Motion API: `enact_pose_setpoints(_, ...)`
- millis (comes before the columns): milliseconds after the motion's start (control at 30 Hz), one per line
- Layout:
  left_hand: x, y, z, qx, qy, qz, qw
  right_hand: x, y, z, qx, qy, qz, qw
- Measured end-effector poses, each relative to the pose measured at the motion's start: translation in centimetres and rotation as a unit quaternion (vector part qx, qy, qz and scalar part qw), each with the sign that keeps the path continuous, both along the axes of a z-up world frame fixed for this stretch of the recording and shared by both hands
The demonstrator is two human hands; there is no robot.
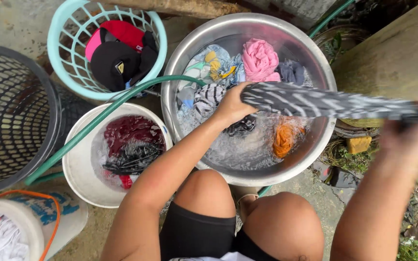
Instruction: The person hand-washes clothes by scrubbing them in a large metal basin filled with soapy water, rinsing the items in a separate bucket of water, and wringing them out by hand.
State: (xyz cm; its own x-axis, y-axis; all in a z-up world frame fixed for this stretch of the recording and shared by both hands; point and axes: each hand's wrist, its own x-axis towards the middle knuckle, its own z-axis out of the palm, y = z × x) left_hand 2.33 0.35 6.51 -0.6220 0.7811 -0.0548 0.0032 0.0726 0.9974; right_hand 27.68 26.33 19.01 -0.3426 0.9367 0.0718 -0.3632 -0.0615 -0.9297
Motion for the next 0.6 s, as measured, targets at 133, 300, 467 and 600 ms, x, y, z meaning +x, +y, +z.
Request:
enact_pose_setpoints(133, 2.1, 0.0, 2.9, 0.062, 0.155, -0.006, 0.986, -5.6, -8.8, -12.4, -0.382, -0.274, 0.129, 0.873)
enact_pose_setpoints(300, 3.5, -0.4, 5.2, 0.173, 0.087, -0.196, 0.961, -12.0, -14.2, -16.2, -0.463, -0.012, 0.291, 0.837)
enact_pose_setpoints(467, -0.1, -2.3, -0.5, 0.325, -0.388, -0.119, 0.854, -13.2, -14.1, -12.1, -0.45, 0.005, 0.334, 0.828)
enact_pose_setpoints(600, -4.5, -2.9, -7.1, 0.381, -0.543, -0.04, 0.747, -12.5, -13.7, -7.3, -0.463, -0.044, 0.285, 0.838)
